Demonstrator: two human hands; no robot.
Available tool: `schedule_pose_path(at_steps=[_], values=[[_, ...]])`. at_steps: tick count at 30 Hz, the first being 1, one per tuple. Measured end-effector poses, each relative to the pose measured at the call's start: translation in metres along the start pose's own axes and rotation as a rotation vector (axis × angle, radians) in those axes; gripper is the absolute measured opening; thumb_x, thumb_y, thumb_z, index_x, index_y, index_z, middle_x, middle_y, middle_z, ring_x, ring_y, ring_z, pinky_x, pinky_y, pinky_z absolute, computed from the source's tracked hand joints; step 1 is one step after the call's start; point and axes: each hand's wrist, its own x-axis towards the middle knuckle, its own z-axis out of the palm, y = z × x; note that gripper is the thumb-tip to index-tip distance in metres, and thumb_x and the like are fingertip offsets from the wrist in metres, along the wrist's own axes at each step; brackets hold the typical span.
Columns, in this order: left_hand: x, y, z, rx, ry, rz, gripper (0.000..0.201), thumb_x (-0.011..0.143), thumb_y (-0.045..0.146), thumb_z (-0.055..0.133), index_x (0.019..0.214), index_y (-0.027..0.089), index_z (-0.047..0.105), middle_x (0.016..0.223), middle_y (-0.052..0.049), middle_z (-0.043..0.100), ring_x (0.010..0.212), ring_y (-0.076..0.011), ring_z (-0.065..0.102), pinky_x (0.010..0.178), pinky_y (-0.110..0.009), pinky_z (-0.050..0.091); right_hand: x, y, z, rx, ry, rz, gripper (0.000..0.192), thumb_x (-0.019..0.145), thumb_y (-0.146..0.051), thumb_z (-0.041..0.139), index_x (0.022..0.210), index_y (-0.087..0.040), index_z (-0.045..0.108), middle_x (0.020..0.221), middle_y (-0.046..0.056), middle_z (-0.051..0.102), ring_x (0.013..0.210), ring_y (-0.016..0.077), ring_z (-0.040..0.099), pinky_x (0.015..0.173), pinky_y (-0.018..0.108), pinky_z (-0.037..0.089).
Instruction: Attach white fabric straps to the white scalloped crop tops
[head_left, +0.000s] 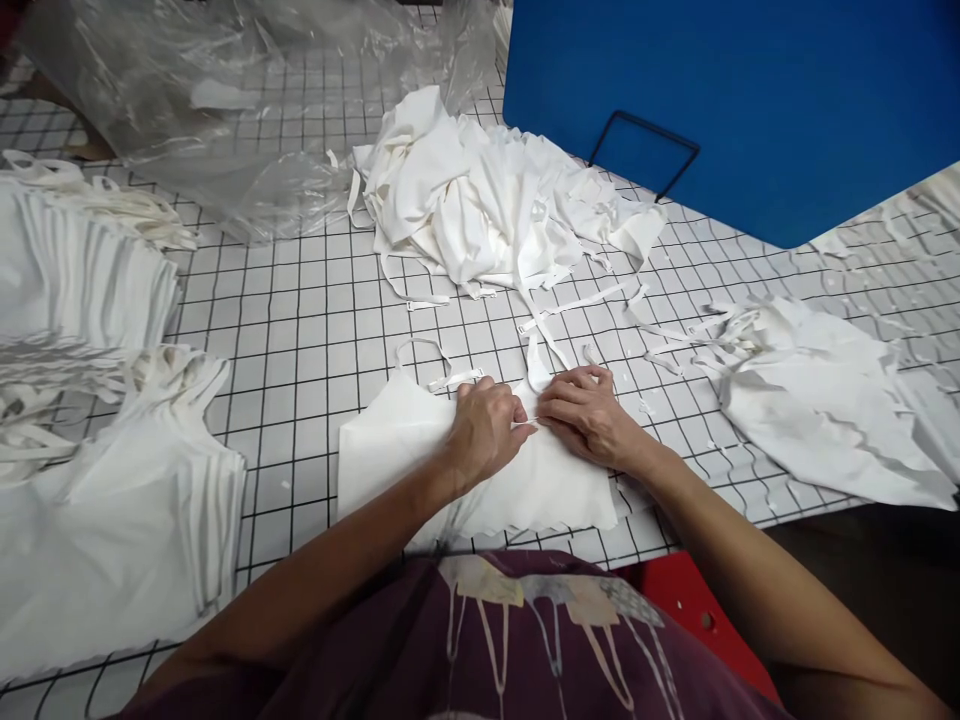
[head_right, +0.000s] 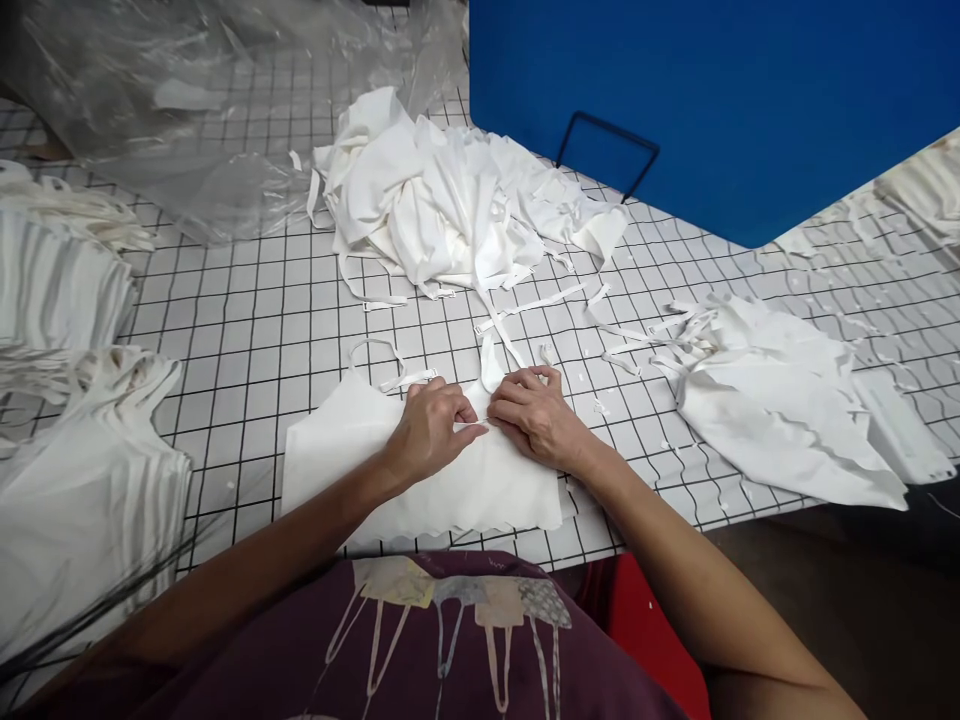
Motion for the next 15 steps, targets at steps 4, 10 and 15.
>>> schedule_pose_path(at_steps=[4, 10, 15], values=[[0.0, -0.001, 0.001, 0.002, 0.007, 0.014, 0.017, 0.087, 0.031, 0.07, 0.077, 0.018, 0.066, 0.087, -0.003, 0.071, 0.095, -0.0238, 0.057, 0.093, -0.044, 0.035, 0.004, 0.002, -0.014, 0.009, -0.046, -0.004, 0.018, 0.098, -0.026, 0.049, 0.098, -0.029, 0.067, 0.098, 0.003, 0.07, 0.102, 0.0266, 0.059, 0.098, 0.052, 0.027], [0.0, -0.002, 0.004, 0.003, 0.047, 0.019, 0.014, 0.085, 0.029, 0.069, 0.078, 0.017, 0.067, 0.085, -0.004, 0.07, 0.093, -0.0246, 0.058, 0.09, -0.043, 0.036, 0.013, -0.011, -0.001, 0.159, 0.036, 0.082, 0.019, 0.1, -0.033, 0.05, 0.093, -0.026, 0.066, 0.092, 0.002, 0.07, 0.095, 0.0222, 0.059, 0.091, 0.045, 0.035], [0.001, -0.004, 0.006, -0.016, 0.046, 0.033, 0.012, 0.082, 0.027, 0.069, 0.079, 0.016, 0.069, 0.084, -0.004, 0.07, 0.092, -0.0246, 0.058, 0.089, -0.043, 0.036, 0.008, -0.012, 0.008, 0.204, 0.072, 0.091, 0.013, 0.098, -0.03, 0.054, 0.091, -0.025, 0.064, 0.091, 0.002, 0.07, 0.098, 0.0218, 0.059, 0.092, 0.044, 0.035]])
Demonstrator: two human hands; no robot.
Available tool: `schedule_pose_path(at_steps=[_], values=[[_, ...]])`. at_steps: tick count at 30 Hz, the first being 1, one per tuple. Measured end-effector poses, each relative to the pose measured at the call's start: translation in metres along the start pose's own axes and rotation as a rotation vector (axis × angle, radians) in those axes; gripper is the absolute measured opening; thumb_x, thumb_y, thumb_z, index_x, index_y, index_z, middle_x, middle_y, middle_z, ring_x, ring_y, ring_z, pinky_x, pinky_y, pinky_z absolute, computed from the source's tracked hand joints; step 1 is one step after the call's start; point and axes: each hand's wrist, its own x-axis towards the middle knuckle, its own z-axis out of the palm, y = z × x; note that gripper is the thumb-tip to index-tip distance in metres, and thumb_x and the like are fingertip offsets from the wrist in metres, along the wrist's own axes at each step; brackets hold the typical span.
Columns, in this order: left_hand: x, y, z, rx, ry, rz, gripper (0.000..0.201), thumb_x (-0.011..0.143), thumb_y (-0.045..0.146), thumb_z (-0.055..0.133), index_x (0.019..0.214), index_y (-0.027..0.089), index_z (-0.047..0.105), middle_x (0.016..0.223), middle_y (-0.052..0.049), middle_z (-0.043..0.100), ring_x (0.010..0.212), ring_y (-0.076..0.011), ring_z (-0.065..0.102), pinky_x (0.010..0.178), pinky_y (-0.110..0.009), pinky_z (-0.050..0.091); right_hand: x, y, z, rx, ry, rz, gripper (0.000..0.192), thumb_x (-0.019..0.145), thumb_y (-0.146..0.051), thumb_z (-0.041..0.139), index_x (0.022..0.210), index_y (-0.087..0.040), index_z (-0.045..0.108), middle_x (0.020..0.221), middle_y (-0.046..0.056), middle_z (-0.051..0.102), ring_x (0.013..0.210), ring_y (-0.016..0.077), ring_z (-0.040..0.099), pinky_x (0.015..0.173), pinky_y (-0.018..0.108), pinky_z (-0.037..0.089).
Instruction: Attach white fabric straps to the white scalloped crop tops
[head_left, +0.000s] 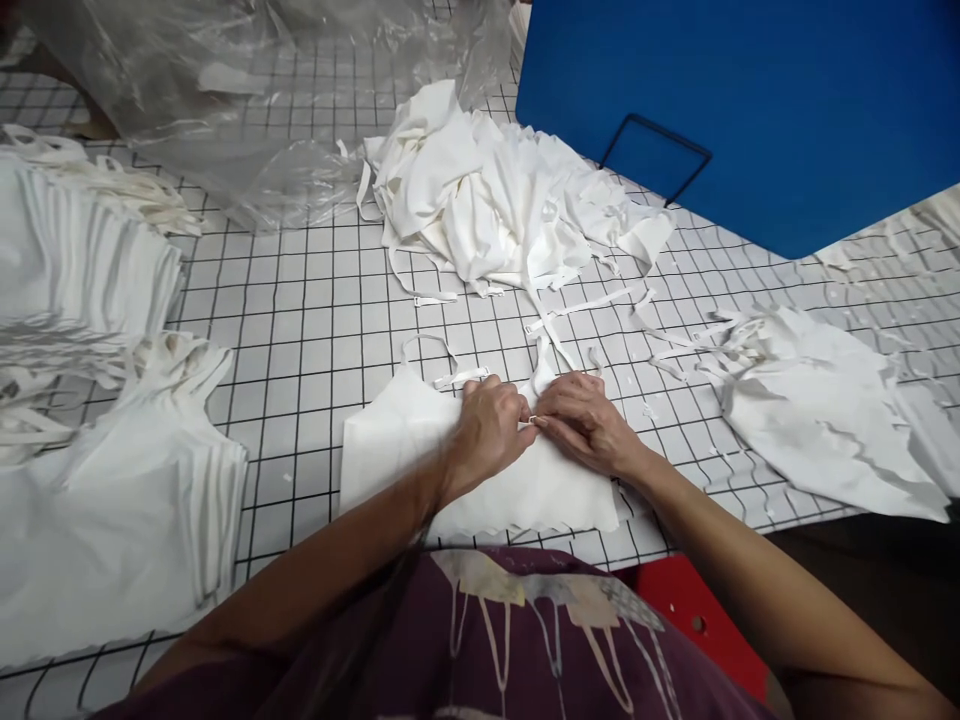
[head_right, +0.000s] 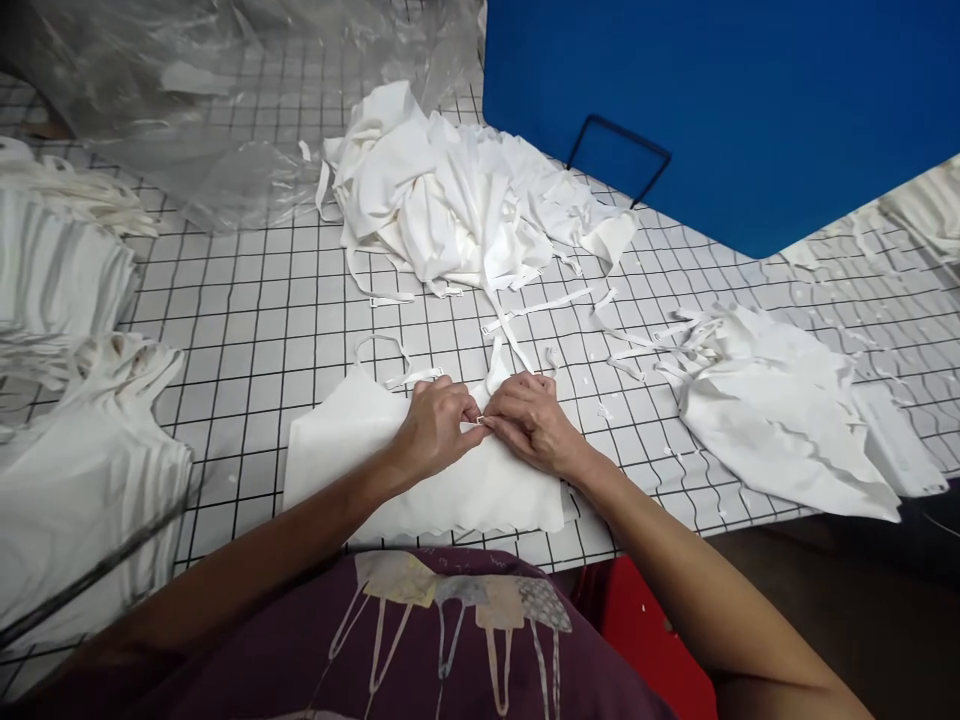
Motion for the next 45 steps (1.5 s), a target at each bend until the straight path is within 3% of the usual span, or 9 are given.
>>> schedule_pose_path(at_steps=[24, 45], values=[[0.003, 0.0022, -0.0023, 0.008, -0.034, -0.013, 0.013, 0.083, 0.029, 0.068, 0.076, 0.018, 0.069, 0.084, -0.004, 0.072, 0.089, -0.0238, 0.056, 0.091, -0.045, 0.034, -0.0033, -0.0001, 0.0041, -0.008, 0.053, -0.001, 0.013, 0.098, -0.032, 0.053, 0.09, -0.026, 0.062, 0.09, 0.001, 0.07, 0.098, 0.0212, 0.058, 0.092, 0.043, 0.035], [0.0033, -0.0009, 0.0002, 0.013, -0.015, 0.012, 0.015, 0.083, 0.029, 0.066, 0.074, 0.019, 0.069, 0.082, -0.004, 0.071, 0.091, -0.0246, 0.057, 0.091, -0.045, 0.035, -0.006, 0.0022, 0.0027, -0.011, 0.012, -0.016, 0.012, 0.098, -0.029, 0.052, 0.09, -0.026, 0.061, 0.091, 0.002, 0.07, 0.098, 0.0227, 0.057, 0.092, 0.045, 0.035]])
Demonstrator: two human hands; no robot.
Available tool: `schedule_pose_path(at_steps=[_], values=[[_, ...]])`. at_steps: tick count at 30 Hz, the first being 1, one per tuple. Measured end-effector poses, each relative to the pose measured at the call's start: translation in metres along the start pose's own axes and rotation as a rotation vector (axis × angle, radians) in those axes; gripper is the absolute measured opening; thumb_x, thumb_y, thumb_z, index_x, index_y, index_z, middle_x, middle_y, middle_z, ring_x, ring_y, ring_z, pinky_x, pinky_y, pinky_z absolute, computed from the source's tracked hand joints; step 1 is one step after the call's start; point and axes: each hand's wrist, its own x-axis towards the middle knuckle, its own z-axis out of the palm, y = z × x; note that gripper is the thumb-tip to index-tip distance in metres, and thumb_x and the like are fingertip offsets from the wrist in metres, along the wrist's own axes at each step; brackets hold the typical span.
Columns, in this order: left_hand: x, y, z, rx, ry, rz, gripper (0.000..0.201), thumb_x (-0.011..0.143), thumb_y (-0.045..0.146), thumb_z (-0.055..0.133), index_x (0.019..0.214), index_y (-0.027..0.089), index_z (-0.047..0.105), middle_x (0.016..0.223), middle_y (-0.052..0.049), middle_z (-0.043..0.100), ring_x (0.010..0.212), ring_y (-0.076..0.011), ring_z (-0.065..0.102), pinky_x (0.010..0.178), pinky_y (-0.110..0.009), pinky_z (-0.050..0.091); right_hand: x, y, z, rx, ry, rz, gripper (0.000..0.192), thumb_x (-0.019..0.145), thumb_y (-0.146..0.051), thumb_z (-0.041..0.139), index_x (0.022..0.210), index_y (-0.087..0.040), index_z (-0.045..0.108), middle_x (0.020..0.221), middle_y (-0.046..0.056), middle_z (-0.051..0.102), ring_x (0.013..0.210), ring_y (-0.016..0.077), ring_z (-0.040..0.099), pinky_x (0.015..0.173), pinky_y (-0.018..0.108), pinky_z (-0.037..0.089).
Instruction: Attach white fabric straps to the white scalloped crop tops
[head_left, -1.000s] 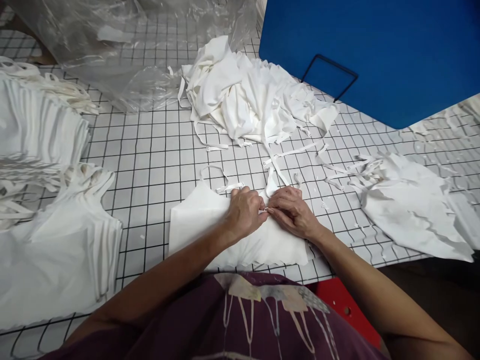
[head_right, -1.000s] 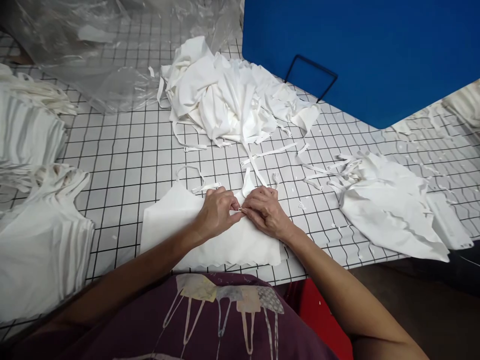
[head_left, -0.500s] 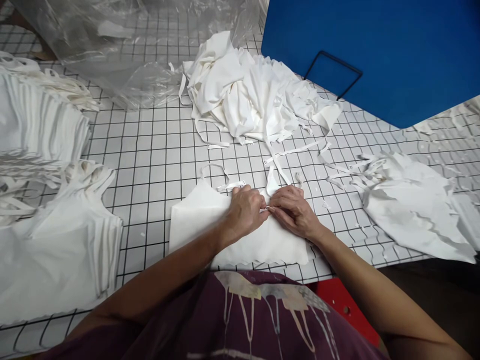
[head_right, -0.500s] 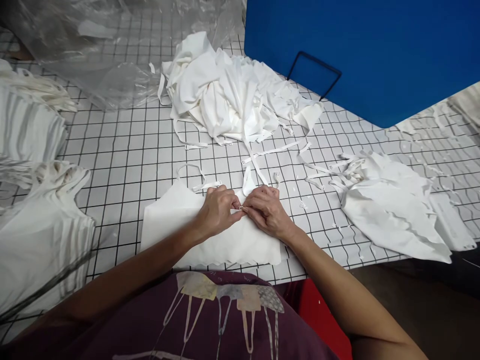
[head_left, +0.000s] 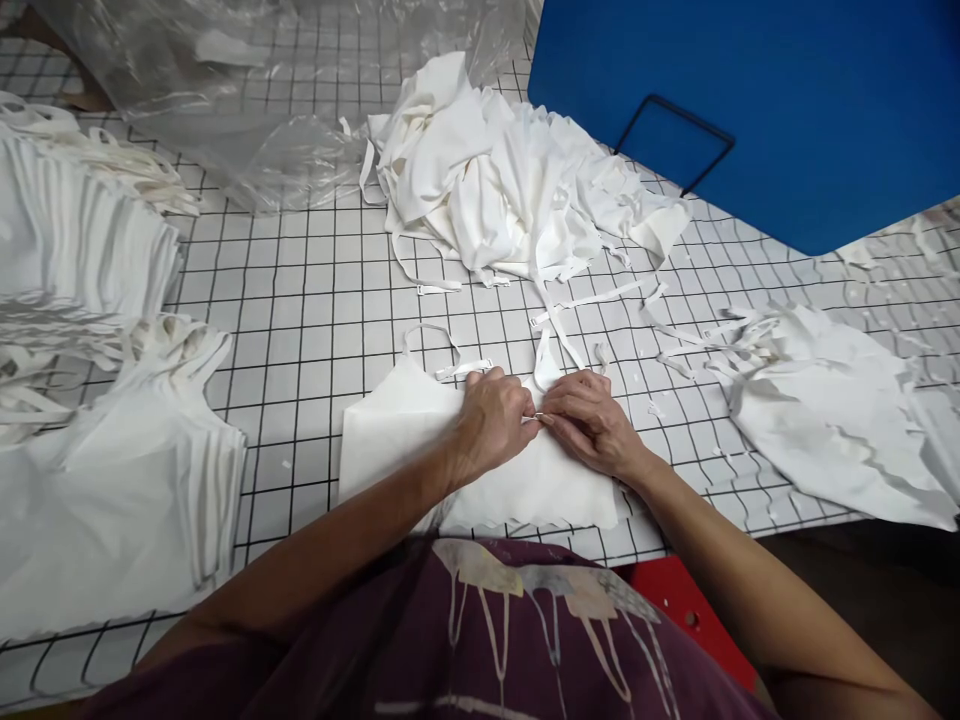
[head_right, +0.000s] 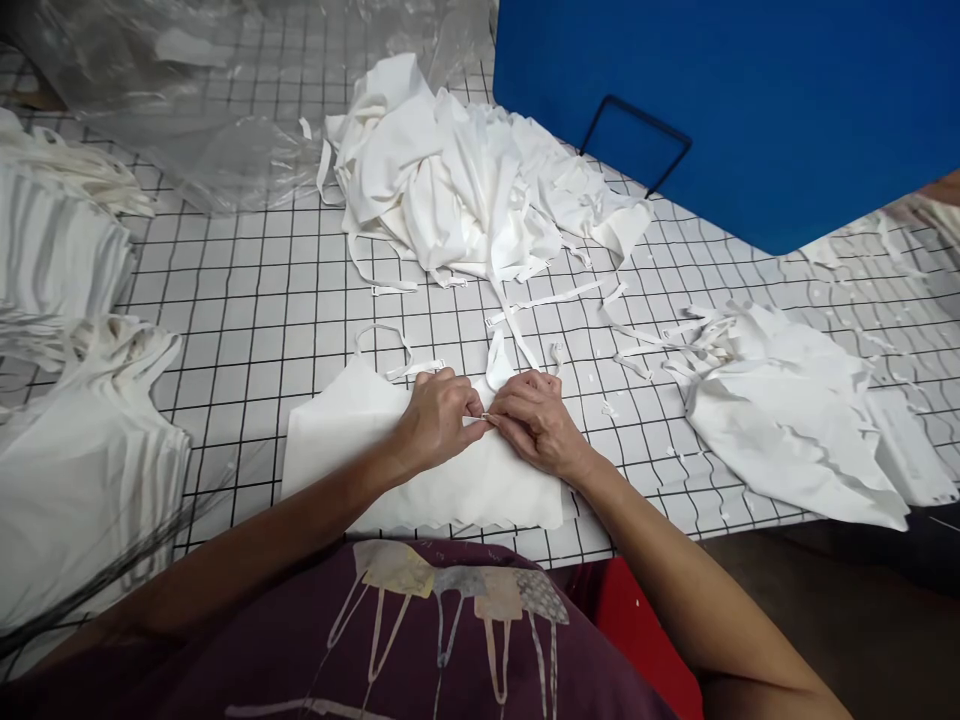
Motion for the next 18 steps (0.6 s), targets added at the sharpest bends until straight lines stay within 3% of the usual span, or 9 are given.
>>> schedule_pose_path(at_steps=[18], values=[[0.0004, -0.0014, 0.0033, 0.008, 0.03, 0.013, 0.012, 0.08, 0.026, 0.065, 0.072, 0.018, 0.069, 0.08, -0.004, 0.071, 0.088, -0.0239, 0.057, 0.086, -0.044, 0.036, -0.0002, -0.0057, 0.0027, -0.042, 0.099, -0.028, 0.008, 0.096, -0.024, 0.056, 0.09, -0.024, 0.062, 0.089, 0.001, 0.071, 0.096, 0.0221, 0.057, 0.091, 0.045, 0.035]])
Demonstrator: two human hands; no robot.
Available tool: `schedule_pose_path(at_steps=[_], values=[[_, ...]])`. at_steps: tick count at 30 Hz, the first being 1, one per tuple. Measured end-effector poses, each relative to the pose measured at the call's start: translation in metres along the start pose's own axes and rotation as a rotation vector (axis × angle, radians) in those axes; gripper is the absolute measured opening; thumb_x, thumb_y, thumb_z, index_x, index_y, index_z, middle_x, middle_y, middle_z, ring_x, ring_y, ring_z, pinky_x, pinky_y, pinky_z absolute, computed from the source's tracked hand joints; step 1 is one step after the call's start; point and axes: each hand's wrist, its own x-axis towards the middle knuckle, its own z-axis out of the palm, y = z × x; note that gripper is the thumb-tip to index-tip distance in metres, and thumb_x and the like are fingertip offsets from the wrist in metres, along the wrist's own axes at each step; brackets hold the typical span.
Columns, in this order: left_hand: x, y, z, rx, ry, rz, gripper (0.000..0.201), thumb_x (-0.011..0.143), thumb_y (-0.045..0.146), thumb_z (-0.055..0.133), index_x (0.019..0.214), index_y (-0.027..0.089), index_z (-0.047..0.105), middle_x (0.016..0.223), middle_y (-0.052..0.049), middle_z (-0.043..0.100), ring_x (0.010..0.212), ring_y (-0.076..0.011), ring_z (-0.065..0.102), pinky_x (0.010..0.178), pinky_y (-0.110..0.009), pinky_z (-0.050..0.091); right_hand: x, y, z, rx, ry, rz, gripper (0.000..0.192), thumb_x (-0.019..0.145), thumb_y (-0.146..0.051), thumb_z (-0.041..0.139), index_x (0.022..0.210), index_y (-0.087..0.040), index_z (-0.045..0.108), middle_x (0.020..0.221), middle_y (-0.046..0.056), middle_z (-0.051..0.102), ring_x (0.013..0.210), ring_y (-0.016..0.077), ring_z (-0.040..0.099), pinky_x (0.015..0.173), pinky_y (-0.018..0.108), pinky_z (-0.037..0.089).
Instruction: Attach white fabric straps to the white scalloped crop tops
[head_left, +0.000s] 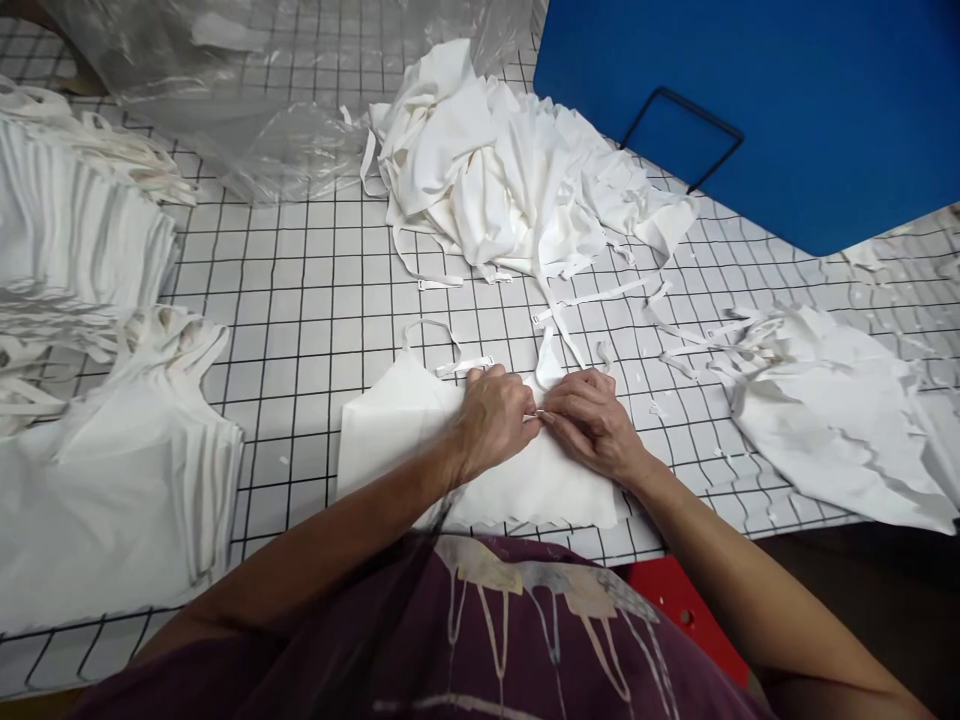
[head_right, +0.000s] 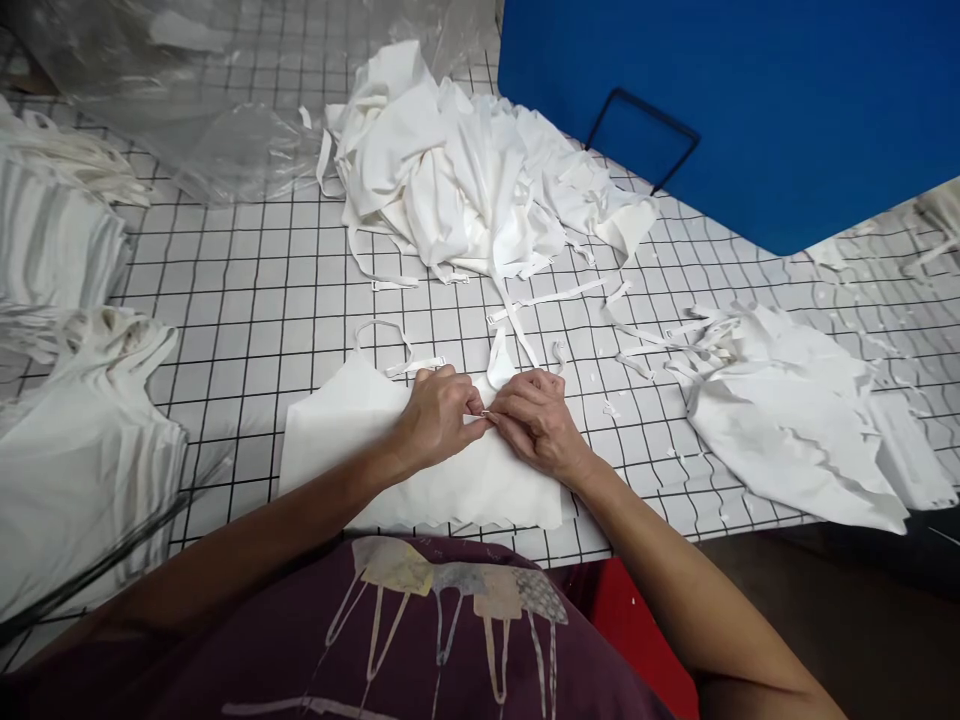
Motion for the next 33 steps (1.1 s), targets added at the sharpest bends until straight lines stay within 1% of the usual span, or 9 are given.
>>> schedule_pose_path(at_steps=[4, 10, 17, 24, 27, 29, 33], values=[[0.0, -0.002, 0.003, -0.001, 0.027, 0.015, 0.013, 0.08, 0.026, 0.066, 0.07, 0.018, 0.068, 0.078, -0.004, 0.07, 0.087, -0.0238, 0.057, 0.086, -0.044, 0.036, 0.0, 0.0, -0.001, -0.01, -0.022, -0.02, 0.008, 0.096, -0.023, 0.056, 0.091, -0.023, 0.062, 0.089, 0.002, 0.071, 0.096, 0.0217, 0.057, 0.09, 0.044, 0.035], [0.0, -0.002, 0.004, 0.001, 0.028, 0.017, 0.014, 0.081, 0.026, 0.068, 0.07, 0.018, 0.068, 0.078, -0.004, 0.071, 0.087, -0.0242, 0.057, 0.087, -0.045, 0.036, 0.0, 0.001, 0.0, -0.026, -0.029, 0.008, 0.01, 0.097, -0.024, 0.054, 0.092, -0.023, 0.063, 0.089, 0.003, 0.07, 0.096, 0.0216, 0.057, 0.09, 0.043, 0.035], [0.0, 0.0, 0.0, 0.007, -0.009, 0.009, 0.012, 0.081, 0.025, 0.068, 0.071, 0.018, 0.069, 0.079, -0.004, 0.071, 0.087, -0.0245, 0.055, 0.088, -0.047, 0.036, -0.003, 0.001, 0.001, -0.108, -0.057, 0.04, 0.013, 0.097, -0.026, 0.052, 0.092, -0.024, 0.063, 0.092, 0.002, 0.07, 0.1, 0.0224, 0.057, 0.094, 0.044, 0.033], [0.0, 0.0, 0.001, -0.007, -0.01, -0.002, 0.014, 0.083, 0.029, 0.072, 0.074, 0.019, 0.071, 0.082, -0.004, 0.072, 0.089, -0.0241, 0.055, 0.09, -0.046, 0.035, -0.004, 0.003, -0.003, -0.216, -0.093, -0.04, 0.011, 0.097, -0.02, 0.051, 0.097, -0.024, 0.062, 0.095, 0.001, 0.071, 0.104, 0.0225, 0.057, 0.094, 0.045, 0.028], [0.0, 0.001, -0.001, -0.007, -0.016, -0.002, 0.013, 0.084, 0.028, 0.072, 0.074, 0.019, 0.072, 0.083, -0.004, 0.072, 0.09, -0.0241, 0.056, 0.09, -0.046, 0.035, -0.001, 0.004, -0.01, -0.296, -0.15, -0.093, 0.014, 0.098, -0.019, 0.049, 0.1, -0.024, 0.062, 0.099, 0.001, 0.071, 0.107, 0.0218, 0.056, 0.097, 0.046, 0.024], [0.001, 0.001, -0.002, -0.007, -0.021, -0.007, 0.013, 0.084, 0.027, 0.072, 0.074, 0.019, 0.072, 0.082, -0.004, 0.072, 0.09, -0.0244, 0.056, 0.09, -0.046, 0.035, 0.005, 0.003, -0.016, -0.347, -0.229, -0.131, 0.018, 0.099, -0.017, 0.046, 0.1, -0.023, 0.063, 0.099, 0.002, 0.07, 0.106, 0.0209, 0.055, 0.1, 0.046, 0.021], [0.001, 0.002, -0.003, -0.008, -0.03, -0.009, 0.012, 0.084, 0.024, 0.07, 0.074, 0.018, 0.071, 0.083, -0.005, 0.072, 0.092, -0.025, 0.056, 0.089, -0.046, 0.035, 0.022, -0.002, -0.032, -0.416, -0.412, -0.251, 0.031, 0.101, -0.01, 0.037, 0.097, -0.022, 0.066, 0.092, 0.002, 0.069, 0.099, 0.0197, 0.053, 0.102, 0.047, 0.019]])
